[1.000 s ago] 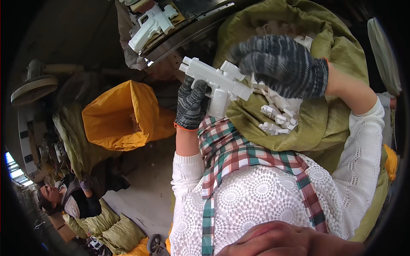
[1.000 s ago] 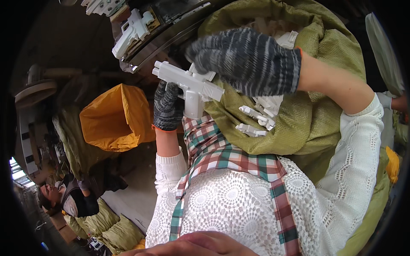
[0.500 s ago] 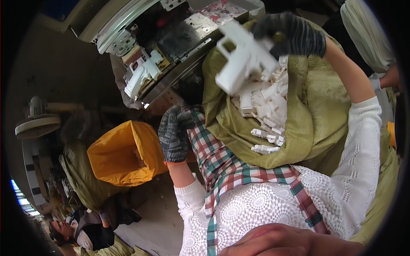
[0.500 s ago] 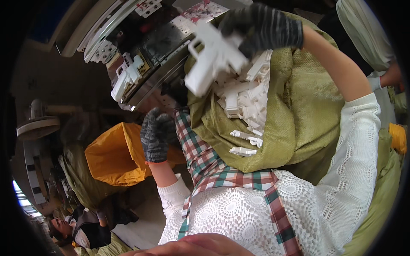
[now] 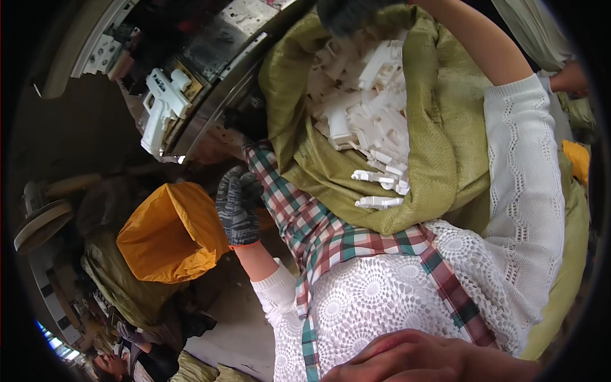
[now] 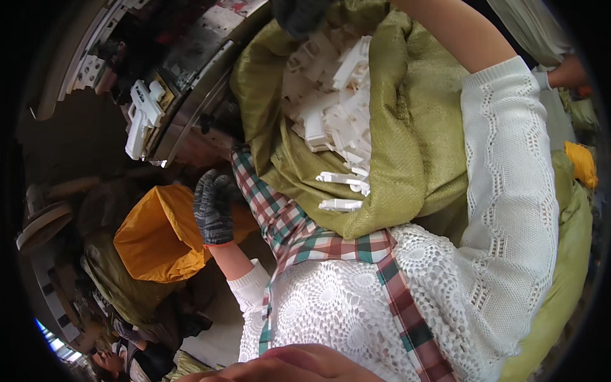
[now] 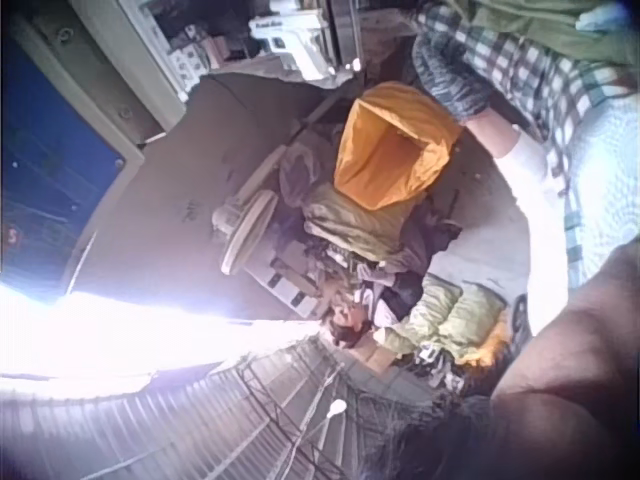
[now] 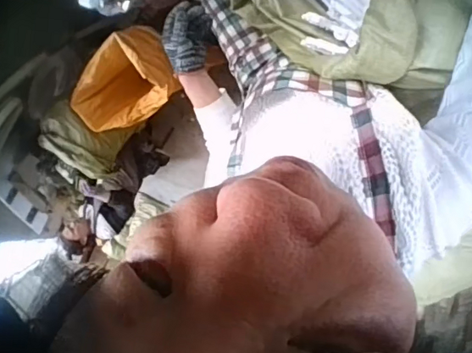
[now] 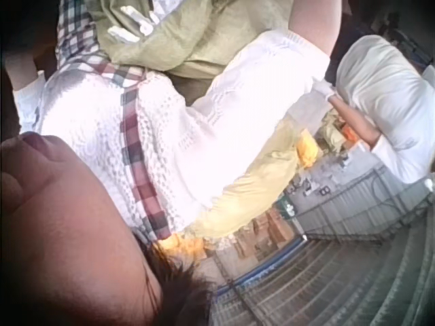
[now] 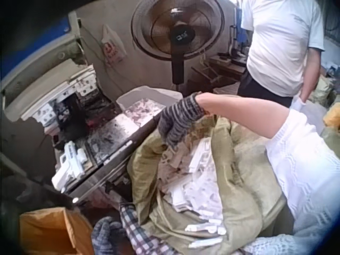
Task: The person takes toy gun parts from a sack, joins the pieces together by hand to assemble toy guns, and places the assembled toy guns onto a machine fixture.
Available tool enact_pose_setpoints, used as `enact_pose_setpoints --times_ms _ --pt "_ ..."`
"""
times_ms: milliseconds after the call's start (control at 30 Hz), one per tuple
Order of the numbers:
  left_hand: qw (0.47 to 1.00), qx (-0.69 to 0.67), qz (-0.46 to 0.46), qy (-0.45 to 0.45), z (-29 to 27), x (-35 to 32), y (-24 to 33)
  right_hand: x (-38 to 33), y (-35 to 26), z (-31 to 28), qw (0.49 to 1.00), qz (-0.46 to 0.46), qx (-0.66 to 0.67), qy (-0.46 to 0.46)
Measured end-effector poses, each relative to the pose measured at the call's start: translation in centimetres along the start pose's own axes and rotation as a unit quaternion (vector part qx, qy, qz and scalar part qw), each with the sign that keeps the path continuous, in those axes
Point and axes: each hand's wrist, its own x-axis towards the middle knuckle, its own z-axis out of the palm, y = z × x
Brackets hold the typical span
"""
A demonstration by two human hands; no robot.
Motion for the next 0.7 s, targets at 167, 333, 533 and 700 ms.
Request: enact_pose_setpoints --times_ms 167,333,533,700 --pt "1.0 0.012 -0.013 -0.026 3.0 0.6 -0.3 1.9 4.8 8.8 0.923 0.176 -0.314 -0.134" --pt "0.993 0.042 0.001 -0.109 4.1 0.4 -1.1 2.9 6.9 10.0 0.875 0.245 -0.389 -0.155" --pt "0.99 0.059 -0.019 -0.123 5.5 0.7 -2.1 2.4 11.5 9.2 0.879 0.191 -0.404 -0.169" --pt "0.986 0.07 -0.025 -0.148 6.4 0.7 -2.7 4.0 11.6 8.8 0.892 0.2 -0.389 -0.111"
